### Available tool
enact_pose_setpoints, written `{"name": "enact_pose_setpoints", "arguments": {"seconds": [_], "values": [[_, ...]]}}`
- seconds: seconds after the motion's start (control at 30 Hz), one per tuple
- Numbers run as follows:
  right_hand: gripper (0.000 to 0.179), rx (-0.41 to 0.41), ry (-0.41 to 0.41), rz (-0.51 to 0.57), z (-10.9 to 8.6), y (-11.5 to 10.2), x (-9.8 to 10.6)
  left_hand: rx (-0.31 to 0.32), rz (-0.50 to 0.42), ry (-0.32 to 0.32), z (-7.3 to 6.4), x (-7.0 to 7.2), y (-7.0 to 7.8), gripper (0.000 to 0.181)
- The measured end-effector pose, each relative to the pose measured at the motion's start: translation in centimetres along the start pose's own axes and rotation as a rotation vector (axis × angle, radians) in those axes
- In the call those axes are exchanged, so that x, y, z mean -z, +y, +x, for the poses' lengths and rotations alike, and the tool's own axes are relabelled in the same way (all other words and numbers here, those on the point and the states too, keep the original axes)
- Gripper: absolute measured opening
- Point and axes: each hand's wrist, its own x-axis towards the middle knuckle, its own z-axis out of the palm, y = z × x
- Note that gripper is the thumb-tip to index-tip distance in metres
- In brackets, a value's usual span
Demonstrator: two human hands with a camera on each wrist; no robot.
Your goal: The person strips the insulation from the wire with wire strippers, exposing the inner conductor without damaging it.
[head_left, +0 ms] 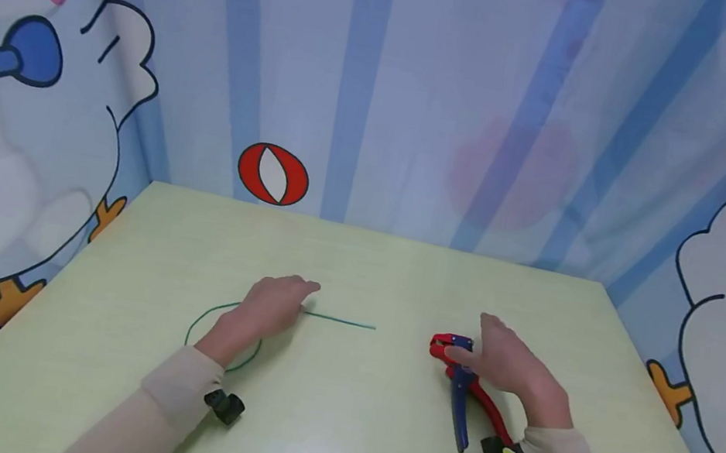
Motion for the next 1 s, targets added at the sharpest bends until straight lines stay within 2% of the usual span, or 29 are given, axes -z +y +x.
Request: {"name": "enact_pose_setpoints", "arguments": {"seconds": [0.13, 0.23, 0.37, 0.53, 0.83, 1.0], "values": [[0.063, -0.047, -0.073, -0.029, -0.3, 0.1, -0.1, -0.024, -0.002, 0.001, 0.7, -0.4, 0.8, 0.037], [0.050, -0.084, -0.094, -0.015, -0.3, 0.3, -0.1, -0.038, 0.021, -0.002, 1.2, -0.6, 1.4, 0.032], [0.051, -0.111, -0.123, -0.015, -0.2, 0.6, -0.3, -0.036, 0.060, -0.051, 1.9, -0.8, 2.0, 0.029], [0.053, -0.146, -0.170, 0.030, -0.1, 0.8, -0.9, -0.016, 0.054, -0.107, 2.2, -1.2, 2.5, 0.022], [0.054, -0.198, -0.195, 0.020, 0.0, 0.8, -1.5, -0.039, 0.066, -0.077, 2.6, -1.6, 3.2, 0.012], [0.060, -0.216, -0.196, 0.022, 0.3, 1.0, -1.8, -0.033, 0.071, -0.078, 2.6, -1.7, 3.3, 0.010]]}}
